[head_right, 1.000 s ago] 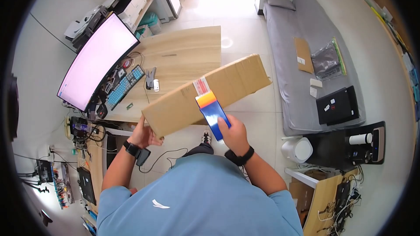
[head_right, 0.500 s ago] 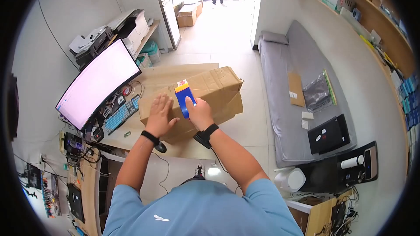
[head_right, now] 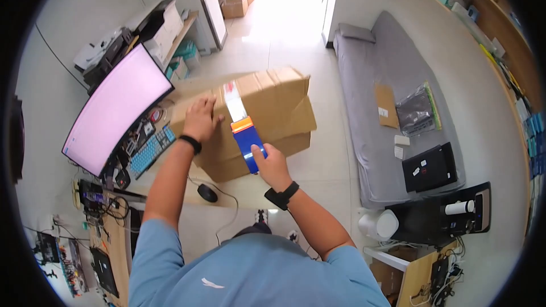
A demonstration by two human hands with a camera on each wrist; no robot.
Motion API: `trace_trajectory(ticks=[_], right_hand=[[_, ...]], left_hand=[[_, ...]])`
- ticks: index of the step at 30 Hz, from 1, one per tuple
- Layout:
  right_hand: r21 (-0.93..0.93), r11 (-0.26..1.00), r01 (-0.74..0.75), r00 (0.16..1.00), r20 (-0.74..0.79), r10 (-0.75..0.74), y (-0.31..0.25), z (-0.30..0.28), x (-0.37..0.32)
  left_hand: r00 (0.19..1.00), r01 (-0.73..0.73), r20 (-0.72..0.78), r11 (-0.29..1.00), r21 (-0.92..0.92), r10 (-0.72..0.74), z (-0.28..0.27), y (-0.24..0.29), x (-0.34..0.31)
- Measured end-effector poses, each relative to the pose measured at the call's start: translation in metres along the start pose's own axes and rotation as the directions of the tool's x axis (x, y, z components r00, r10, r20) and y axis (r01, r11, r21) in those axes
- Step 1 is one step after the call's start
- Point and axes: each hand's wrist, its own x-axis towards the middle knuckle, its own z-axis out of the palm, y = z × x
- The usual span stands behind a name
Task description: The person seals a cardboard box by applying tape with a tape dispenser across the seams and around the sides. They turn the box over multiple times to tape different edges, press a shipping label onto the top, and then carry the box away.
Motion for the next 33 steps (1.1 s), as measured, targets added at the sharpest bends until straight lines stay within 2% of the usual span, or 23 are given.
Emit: trace_trajectory(ticks=[1,3,6,8,11,13,16,18,19,21,22,23,25,29,31,33], right_hand=[[-0.005,1.000,-0.027,1.000,0.015,0.027,0.013,-0.001,-0.004],[-0.157,0.982,0.103,0.992,-0.060,-0.113,0.047,-0.002,0.002],[-0.174,0.980,0.097,0.992,-0.064,-0.110,0.098,0.005,0.020],[-0.163,0.981,0.100,0.991,-0.071,-0.113,0.115,0.014,0.037],[-0.180,0.983,-0.016,0.999,-0.046,0.007,0.114,0.027,0.061],[-0.133,0.991,0.005,0.997,-0.070,-0.014,0.119,0.035,0.065],[-0.177,0.984,-0.011,0.994,-0.112,-0.009,0.122,0.034,0.064],[-0.211,0.976,0.048,0.985,-0.153,-0.081,0.126,0.027,0.058],[-0.209,0.977,0.032,0.986,-0.154,-0.065,0.121,0.023,0.053],[-0.234,0.970,-0.073,0.991,-0.126,0.044,0.111,0.013,0.047],[-0.291,0.955,-0.049,0.990,-0.140,0.008,0.109,0.011,0.047],[-0.295,0.954,-0.058,0.989,-0.146,0.016,0.107,0.010,0.049],[-0.192,0.959,-0.210,0.977,-0.087,0.196,0.096,0.009,0.049],[-0.168,0.966,-0.196,0.978,-0.110,0.180,0.105,0.007,0.043],[-0.076,0.970,-0.230,0.971,-0.090,0.223,0.108,0.008,0.042],[-0.060,0.970,-0.236,0.969,-0.081,0.231,0.112,0.007,0.047]], left_hand=[[0.998,0.024,0.067,0.999,-0.038,-0.022,-0.007,-0.004,0.013],[0.993,0.041,0.114,0.997,-0.062,-0.033,-0.001,-0.024,0.041],[0.991,0.032,0.133,0.996,-0.081,-0.021,0.019,-0.052,0.081],[0.973,0.017,0.232,0.996,-0.082,0.003,0.035,-0.071,0.105],[0.959,-0.001,0.283,0.995,-0.096,0.028,0.041,-0.081,0.127],[0.945,0.004,0.327,0.994,-0.111,0.033,0.051,-0.083,0.139],[0.931,0.027,0.363,0.989,-0.143,0.027,0.074,-0.088,0.145],[0.939,0.024,0.343,0.984,-0.175,0.038,0.093,-0.086,0.138],[0.933,0.025,0.358,0.984,-0.176,0.041,0.105,-0.085,0.133],[0.927,0.025,0.370,0.973,-0.228,0.063,0.131,-0.079,0.120],[0.920,0.041,0.388,0.969,-0.243,0.058,0.148,-0.075,0.108],[0.910,-0.026,0.392,0.962,-0.271,0.135,0.166,-0.068,0.096],[0.862,-0.014,0.473,0.942,-0.337,0.182,0.180,-0.029,0.063],[0.819,0.016,0.522,0.899,-0.438,0.240,0.212,0.034,0.037],[0.858,0.110,0.501,0.913,-0.393,0.112,0.219,0.055,0.036],[0.841,0.122,0.533,0.928,-0.351,0.091,0.222,0.063,0.041]])
